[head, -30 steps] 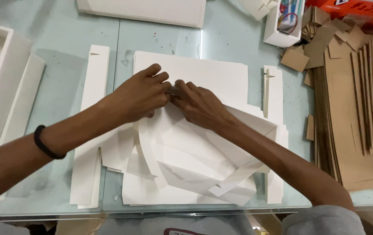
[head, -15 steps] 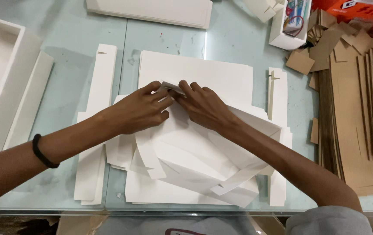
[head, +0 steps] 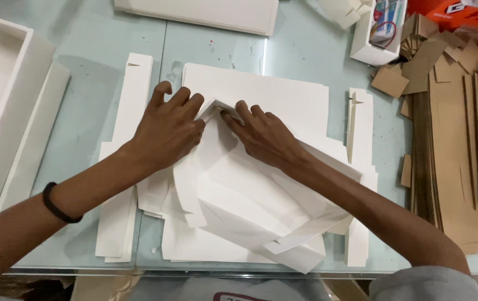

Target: The person folds white cardboard box blanks into rectangular boxes by hand. They fold the side flaps, insert small cardboard tabs into slots to secure the shape, and stack the finished boxes on the table.

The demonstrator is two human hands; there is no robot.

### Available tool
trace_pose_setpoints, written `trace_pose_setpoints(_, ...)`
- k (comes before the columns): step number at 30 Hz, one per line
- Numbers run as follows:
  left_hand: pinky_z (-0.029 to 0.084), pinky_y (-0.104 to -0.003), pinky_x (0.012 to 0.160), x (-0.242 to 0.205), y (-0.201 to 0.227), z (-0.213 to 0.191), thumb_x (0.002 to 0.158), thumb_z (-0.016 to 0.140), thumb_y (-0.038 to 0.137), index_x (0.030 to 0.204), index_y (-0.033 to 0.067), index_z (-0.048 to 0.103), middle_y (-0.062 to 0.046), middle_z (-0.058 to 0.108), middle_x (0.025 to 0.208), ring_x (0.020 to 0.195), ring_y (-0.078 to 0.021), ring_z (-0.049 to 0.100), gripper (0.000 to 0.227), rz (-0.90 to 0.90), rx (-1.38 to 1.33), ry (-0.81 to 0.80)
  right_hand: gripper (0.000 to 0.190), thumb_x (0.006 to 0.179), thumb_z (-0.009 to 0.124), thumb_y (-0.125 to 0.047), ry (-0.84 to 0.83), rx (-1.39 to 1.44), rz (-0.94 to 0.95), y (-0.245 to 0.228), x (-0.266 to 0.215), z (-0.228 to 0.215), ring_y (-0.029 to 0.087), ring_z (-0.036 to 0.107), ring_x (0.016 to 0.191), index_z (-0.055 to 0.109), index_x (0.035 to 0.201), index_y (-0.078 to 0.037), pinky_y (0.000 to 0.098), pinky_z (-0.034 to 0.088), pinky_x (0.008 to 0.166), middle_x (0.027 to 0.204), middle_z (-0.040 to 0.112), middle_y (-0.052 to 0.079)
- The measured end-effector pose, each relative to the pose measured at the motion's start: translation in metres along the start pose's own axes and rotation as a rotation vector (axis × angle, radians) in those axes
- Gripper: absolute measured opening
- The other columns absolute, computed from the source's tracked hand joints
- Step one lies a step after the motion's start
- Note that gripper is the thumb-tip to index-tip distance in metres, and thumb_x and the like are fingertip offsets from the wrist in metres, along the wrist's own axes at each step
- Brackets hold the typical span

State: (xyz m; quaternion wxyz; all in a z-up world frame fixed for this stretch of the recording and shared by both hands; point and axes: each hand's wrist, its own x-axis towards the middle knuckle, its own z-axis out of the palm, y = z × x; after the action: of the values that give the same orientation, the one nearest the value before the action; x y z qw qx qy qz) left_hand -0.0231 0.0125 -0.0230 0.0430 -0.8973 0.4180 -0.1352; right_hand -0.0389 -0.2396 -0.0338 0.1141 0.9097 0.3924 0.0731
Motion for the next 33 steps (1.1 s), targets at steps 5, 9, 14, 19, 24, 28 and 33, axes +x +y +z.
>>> trace_pose_setpoints(5,0.031,-0.061,0.1,0.031,0.011,-0.008,0.071,0.088,0.016,0.095,0.0041,0.077,-0.011,0.055,0.094,0.085,-0.0248,0.06,0.029,-0.167,-0.205,-0.084,0.044,0.095,0.056,-0.012,0.041,-0.036,0.008,-0.002,0.0,-0.002,0.021,0.068,0.082,0.061,0.138,-0.017,0.0275,0.055,0.052,0.115,0.05,0.01)
trace_pose_setpoints(9,0.034,-0.059,0.094,0.051,0.008,-0.001,0.075,0.083,0.008,0.14,-0.0036,0.046,-0.014,0.058,0.091,0.067,-0.0266,0.064,0.076,-0.26,-0.211,-0.095,0.042,0.097,0.055,-0.011,0.062,-0.007,0.041,-0.006,0.001,0.001,0.024,0.07,0.085,0.059,0.138,-0.017,0.0287,0.056,0.052,0.116,0.051,0.011)
trace_pose_setpoints(14,0.041,-0.052,0.085,0.051,-0.004,0.029,0.085,0.069,0.011,0.135,-0.0063,0.055,-0.011,0.067,0.072,0.063,-0.0336,0.07,0.055,-0.243,-0.386,-0.193,0.049,0.098,0.054,-0.012,0.06,0.033,0.093,-0.006,0.0,0.006,0.025,0.071,0.087,0.052,0.146,-0.017,0.0279,0.054,0.051,0.118,0.053,0.011)
trace_pose_setpoints(19,0.043,-0.051,0.086,0.045,-0.006,0.039,0.088,0.066,0.01,0.114,-0.0004,0.072,-0.01,0.069,0.075,0.073,-0.0324,0.071,0.029,-0.318,-0.58,-0.136,0.044,0.098,0.057,-0.019,0.082,0.021,0.046,-0.007,-0.005,-0.013,0.024,0.073,0.089,0.058,0.141,-0.02,0.0277,0.055,0.053,0.121,0.058,0.012)
trace_pose_setpoints(24,0.043,-0.053,0.088,0.042,-0.012,0.002,0.089,0.067,0.012,0.117,-0.002,0.072,-0.013,0.069,0.076,0.076,-0.0355,0.07,0.032,-0.382,-0.767,-0.182,0.039,0.099,0.059,-0.028,0.092,-0.005,0.044,-0.006,-0.004,-0.017,0.024,0.07,0.093,0.062,0.137,-0.022,0.0291,0.054,0.055,0.125,0.057,0.013)
trace_pose_setpoints(28,0.043,-0.055,0.088,0.039,-0.014,-0.002,0.086,0.066,0.014,0.119,-0.0013,0.071,-0.017,0.07,0.087,0.083,-0.0398,0.069,0.036,-0.374,-0.747,-0.277,0.04,0.096,0.06,-0.023,0.064,-0.072,0.068,-0.013,-0.002,-0.016,0.023,0.066,0.093,0.065,0.136,-0.025,0.0289,0.052,0.055,0.126,0.057,0.014)
trace_pose_setpoints(33,0.04,-0.052,0.086,0.05,-0.005,0.033,0.086,0.066,0.018,0.125,0.0086,0.069,-0.009,0.07,0.091,0.086,-0.034,0.071,0.041,-0.334,-0.516,-0.244,0.046,0.095,0.051,-0.015,-0.026,-0.037,0.041,-0.007,-0.002,-0.001,0.026,0.063,0.097,0.056,0.141,-0.016,0.0317,0.051,0.061,0.131,0.051,0.016)
